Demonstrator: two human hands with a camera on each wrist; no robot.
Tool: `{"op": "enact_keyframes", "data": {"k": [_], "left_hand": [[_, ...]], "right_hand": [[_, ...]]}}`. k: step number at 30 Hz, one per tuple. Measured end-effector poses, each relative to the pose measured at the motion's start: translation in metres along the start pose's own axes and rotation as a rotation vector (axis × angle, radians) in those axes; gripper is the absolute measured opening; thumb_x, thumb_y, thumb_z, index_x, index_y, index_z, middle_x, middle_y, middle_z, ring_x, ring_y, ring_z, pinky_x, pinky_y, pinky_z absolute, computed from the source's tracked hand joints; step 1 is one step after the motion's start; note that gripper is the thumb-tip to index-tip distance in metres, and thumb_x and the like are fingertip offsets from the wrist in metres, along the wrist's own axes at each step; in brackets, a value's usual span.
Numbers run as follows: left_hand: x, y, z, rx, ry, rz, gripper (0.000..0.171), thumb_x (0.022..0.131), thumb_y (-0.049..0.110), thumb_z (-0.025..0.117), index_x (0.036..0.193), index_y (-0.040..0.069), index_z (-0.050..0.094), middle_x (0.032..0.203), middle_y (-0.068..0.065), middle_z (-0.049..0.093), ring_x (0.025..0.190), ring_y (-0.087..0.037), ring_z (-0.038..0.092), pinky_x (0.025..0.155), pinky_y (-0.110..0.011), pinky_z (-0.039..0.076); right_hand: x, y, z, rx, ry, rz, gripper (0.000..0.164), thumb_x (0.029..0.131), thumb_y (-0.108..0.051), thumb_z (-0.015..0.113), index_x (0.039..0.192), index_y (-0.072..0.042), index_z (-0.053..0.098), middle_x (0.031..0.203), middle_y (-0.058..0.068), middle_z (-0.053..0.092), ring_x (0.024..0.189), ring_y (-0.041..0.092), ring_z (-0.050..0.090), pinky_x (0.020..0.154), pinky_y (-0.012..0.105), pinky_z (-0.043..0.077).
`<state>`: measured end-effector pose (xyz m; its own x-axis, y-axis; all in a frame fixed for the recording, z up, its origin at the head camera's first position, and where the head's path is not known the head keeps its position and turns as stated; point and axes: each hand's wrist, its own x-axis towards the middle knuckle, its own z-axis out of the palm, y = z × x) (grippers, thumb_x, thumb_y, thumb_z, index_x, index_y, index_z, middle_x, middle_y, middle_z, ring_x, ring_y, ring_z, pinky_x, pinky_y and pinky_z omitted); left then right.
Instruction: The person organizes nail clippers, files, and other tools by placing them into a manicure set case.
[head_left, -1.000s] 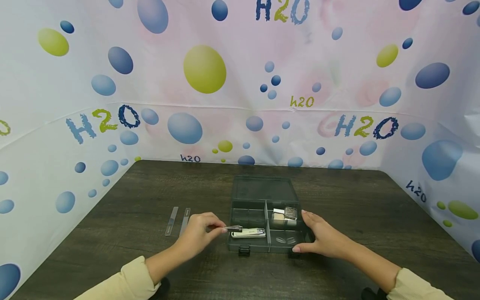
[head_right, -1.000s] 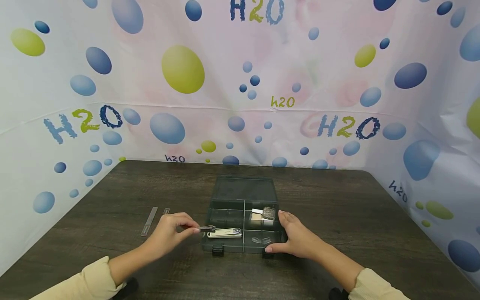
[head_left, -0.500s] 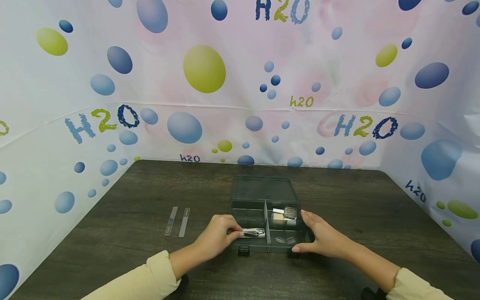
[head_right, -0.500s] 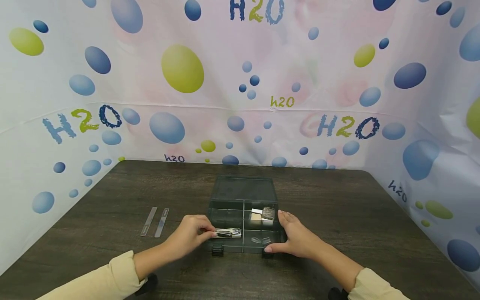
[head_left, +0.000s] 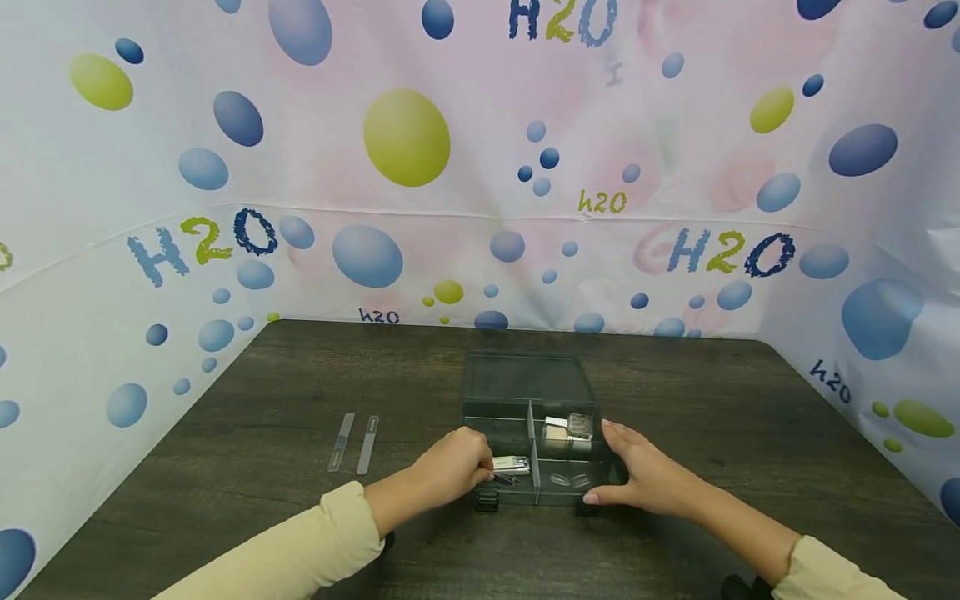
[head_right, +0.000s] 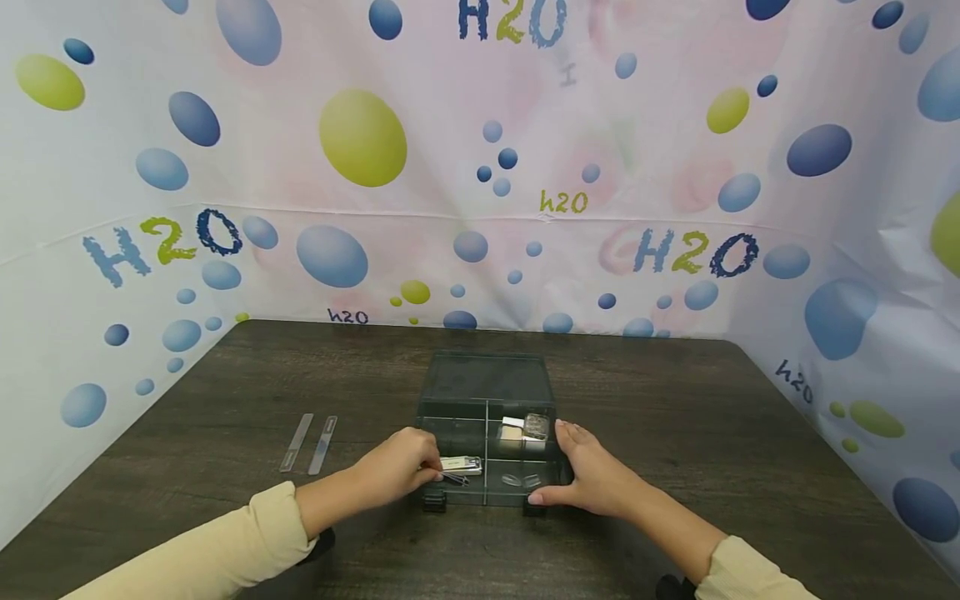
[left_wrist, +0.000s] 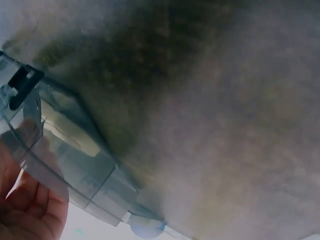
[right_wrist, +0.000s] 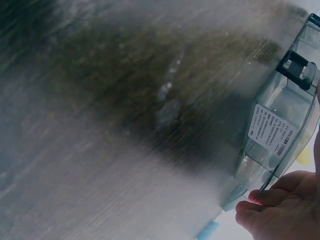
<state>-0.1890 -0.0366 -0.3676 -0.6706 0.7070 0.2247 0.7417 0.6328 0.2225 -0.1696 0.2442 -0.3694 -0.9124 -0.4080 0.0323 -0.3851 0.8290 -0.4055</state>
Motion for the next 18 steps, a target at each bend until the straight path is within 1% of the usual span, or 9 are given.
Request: {"op": "enact_keyframes", "data": {"k": [4,6,9,11,13,15,18], "left_hand": [[0.005,-0.001,-0.004,-0.014,-0.088,-0.012,0.018,0.08,0.009,0.066,0.063,0.008,0.069,0.061,0.001,0.063,0.05,-0.002,0.05,0.049,-0.011,0.041],[0.007,0.0,-0.007,-0.001,-0.139,-0.014,0.019,0.08,0.009,0.066,0.061,0.009,0.068,0.059,0.002,0.063,0.048,-0.001,0.049,0.048,-0.011,0.04],[0.01,0.002,-0.011,0.05,-0.207,-0.003,0.015,0.08,0.008,0.067,0.065,0.008,0.07,0.063,0.0,0.066,0.052,-0.003,0.055,0.05,-0.012,0.043],[0.013,0.003,-0.013,0.085,-0.241,0.006,0.015,0.08,0.006,0.066,0.066,0.008,0.07,0.066,0.0,0.067,0.055,-0.006,0.058,0.051,-0.012,0.045],[0.015,0.005,-0.014,0.113,-0.267,0.01,0.015,0.08,0.005,0.065,0.066,0.009,0.07,0.068,0.0,0.068,0.058,-0.007,0.061,0.052,-0.012,0.046],[0.017,0.005,-0.014,0.119,-0.284,0.0,0.016,0.08,0.004,0.065,0.067,0.009,0.07,0.068,0.0,0.068,0.059,-0.007,0.061,0.052,-0.012,0.046],[0.017,0.005,-0.013,0.113,-0.287,-0.015,0.015,0.08,0.003,0.065,0.068,0.009,0.071,0.07,0.0,0.069,0.061,-0.007,0.062,0.054,-0.012,0.046]], "right_hand": [[0.001,0.0,-0.001,-0.001,-0.005,-0.001,0.109,0.069,-0.06,0.065,0.137,0.013,0.023,0.141,0.032,0.025,0.128,0.05,0.026,0.097,0.061,0.031],[0.001,0.0,-0.001,-0.003,-0.006,-0.002,0.109,0.069,-0.06,0.065,0.137,0.013,0.023,0.141,0.032,0.025,0.128,0.049,0.026,0.097,0.061,0.031],[0.001,0.0,-0.001,-0.002,-0.009,-0.004,0.109,0.069,-0.06,0.065,0.137,0.013,0.023,0.141,0.032,0.025,0.128,0.049,0.026,0.097,0.061,0.031],[0.001,0.0,-0.002,0.002,-0.011,-0.001,0.109,0.069,-0.06,0.065,0.137,0.013,0.023,0.141,0.032,0.025,0.129,0.049,0.025,0.097,0.061,0.03],[0.001,0.0,-0.002,0.004,-0.012,0.003,0.108,0.069,-0.06,0.065,0.137,0.013,0.023,0.141,0.032,0.025,0.129,0.049,0.025,0.097,0.061,0.03],[0.0,0.0,-0.002,0.004,-0.011,0.004,0.108,0.069,-0.06,0.065,0.137,0.013,0.023,0.141,0.032,0.025,0.129,0.049,0.025,0.097,0.061,0.03],[0.0,-0.001,-0.002,0.003,-0.01,0.0,0.109,0.069,-0.06,0.065,0.137,0.013,0.023,0.141,0.032,0.025,0.129,0.049,0.025,0.097,0.061,0.031]]}}
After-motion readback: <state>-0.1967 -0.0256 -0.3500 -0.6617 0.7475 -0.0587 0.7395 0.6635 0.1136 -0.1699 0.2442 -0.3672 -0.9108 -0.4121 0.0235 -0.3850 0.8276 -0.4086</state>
